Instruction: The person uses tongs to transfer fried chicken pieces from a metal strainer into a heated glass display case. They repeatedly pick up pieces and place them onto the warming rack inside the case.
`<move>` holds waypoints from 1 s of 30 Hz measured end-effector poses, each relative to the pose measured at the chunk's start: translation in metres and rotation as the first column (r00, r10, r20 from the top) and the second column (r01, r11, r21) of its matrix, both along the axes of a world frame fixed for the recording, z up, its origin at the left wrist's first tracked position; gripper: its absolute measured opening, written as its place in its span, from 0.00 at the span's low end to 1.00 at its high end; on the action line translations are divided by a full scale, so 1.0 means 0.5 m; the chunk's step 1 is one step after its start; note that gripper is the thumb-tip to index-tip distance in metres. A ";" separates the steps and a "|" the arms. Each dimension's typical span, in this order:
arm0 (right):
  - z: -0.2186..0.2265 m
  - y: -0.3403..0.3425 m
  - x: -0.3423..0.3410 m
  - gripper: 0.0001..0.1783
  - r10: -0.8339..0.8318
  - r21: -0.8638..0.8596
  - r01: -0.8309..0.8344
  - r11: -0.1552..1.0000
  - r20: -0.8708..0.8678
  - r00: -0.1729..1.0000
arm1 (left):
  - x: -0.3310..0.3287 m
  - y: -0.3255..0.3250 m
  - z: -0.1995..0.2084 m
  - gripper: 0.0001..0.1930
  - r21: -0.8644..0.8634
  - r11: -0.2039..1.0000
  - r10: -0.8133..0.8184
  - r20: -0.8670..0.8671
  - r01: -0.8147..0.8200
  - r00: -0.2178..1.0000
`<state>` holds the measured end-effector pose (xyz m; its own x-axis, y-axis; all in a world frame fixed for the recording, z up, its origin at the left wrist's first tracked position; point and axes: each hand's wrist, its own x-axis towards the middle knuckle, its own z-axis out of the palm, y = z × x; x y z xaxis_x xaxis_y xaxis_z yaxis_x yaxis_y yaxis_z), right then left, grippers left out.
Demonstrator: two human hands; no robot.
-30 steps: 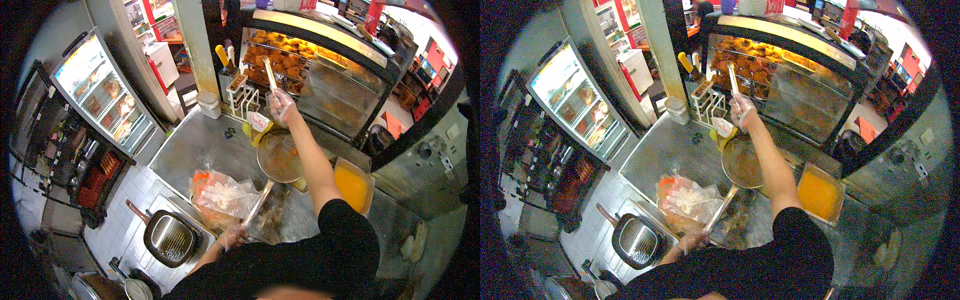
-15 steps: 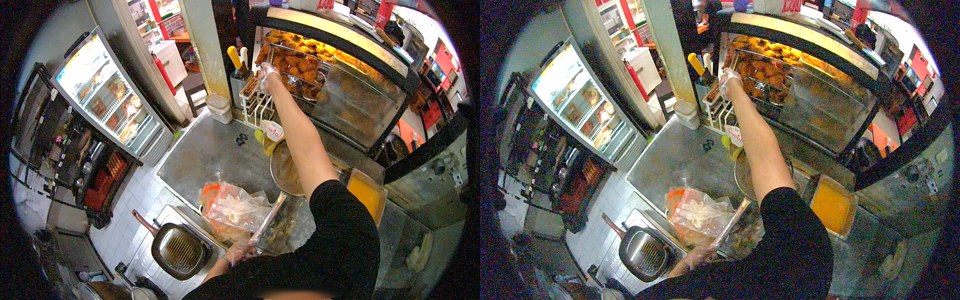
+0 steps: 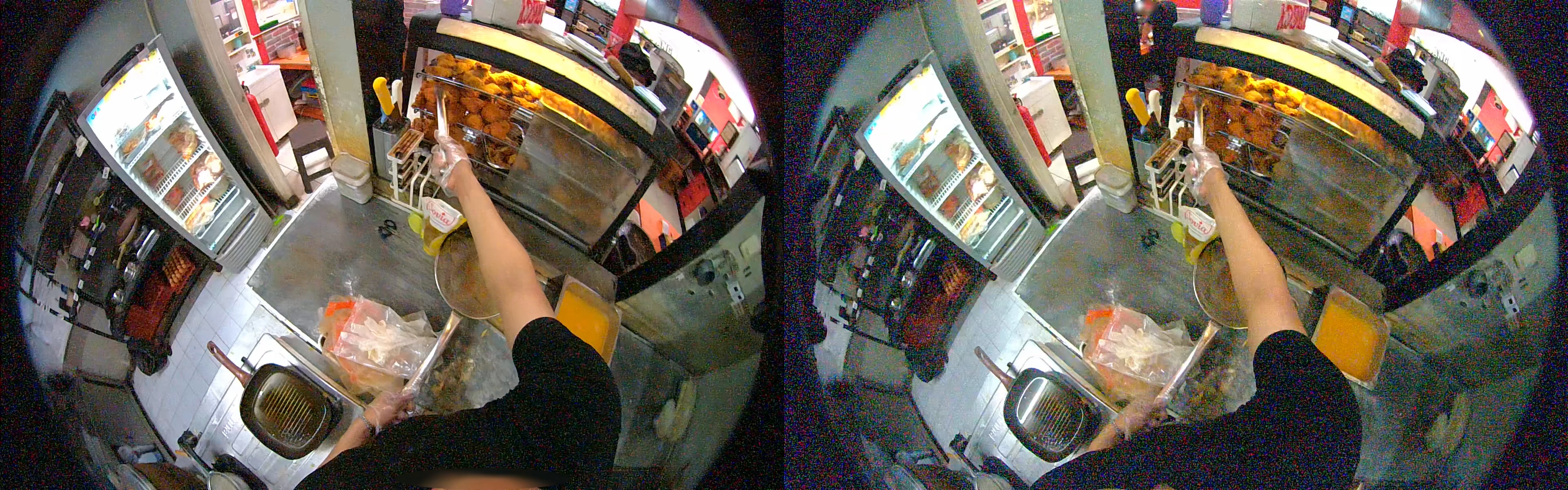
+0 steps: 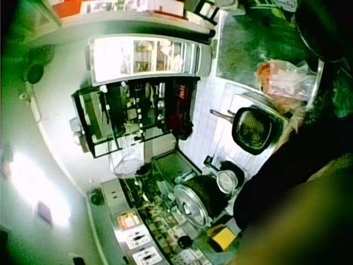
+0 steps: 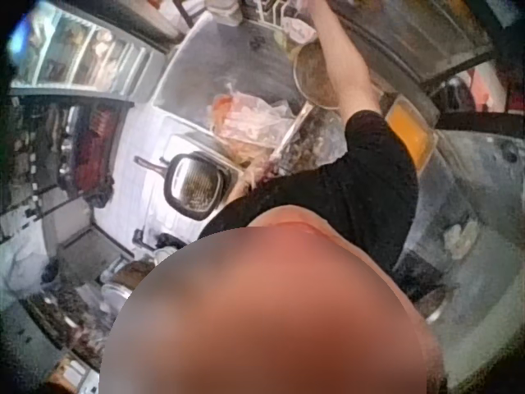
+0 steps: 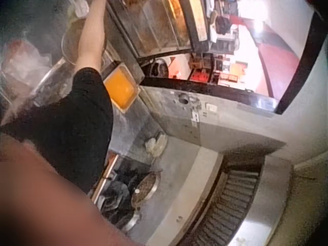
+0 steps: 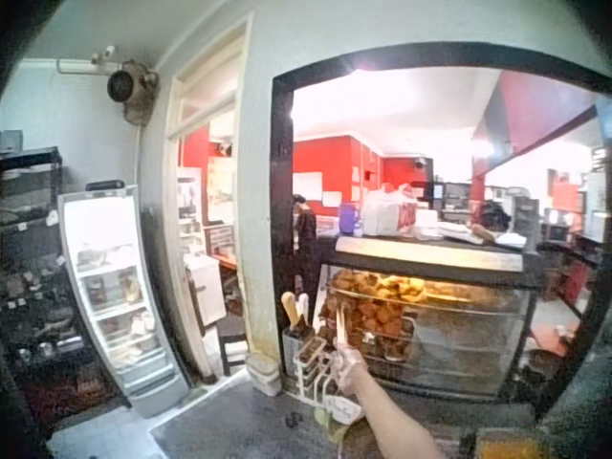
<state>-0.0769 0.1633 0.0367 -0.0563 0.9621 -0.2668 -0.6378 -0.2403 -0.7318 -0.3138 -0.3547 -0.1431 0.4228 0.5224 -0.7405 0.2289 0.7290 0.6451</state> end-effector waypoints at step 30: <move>-0.044 -0.103 0.285 0.30 -0.159 0.088 0.222 0.971 0.932 0.326 | 0.010 0.008 0.029 0.24 0.127 0.992 -0.002 -0.044 0.008 0.999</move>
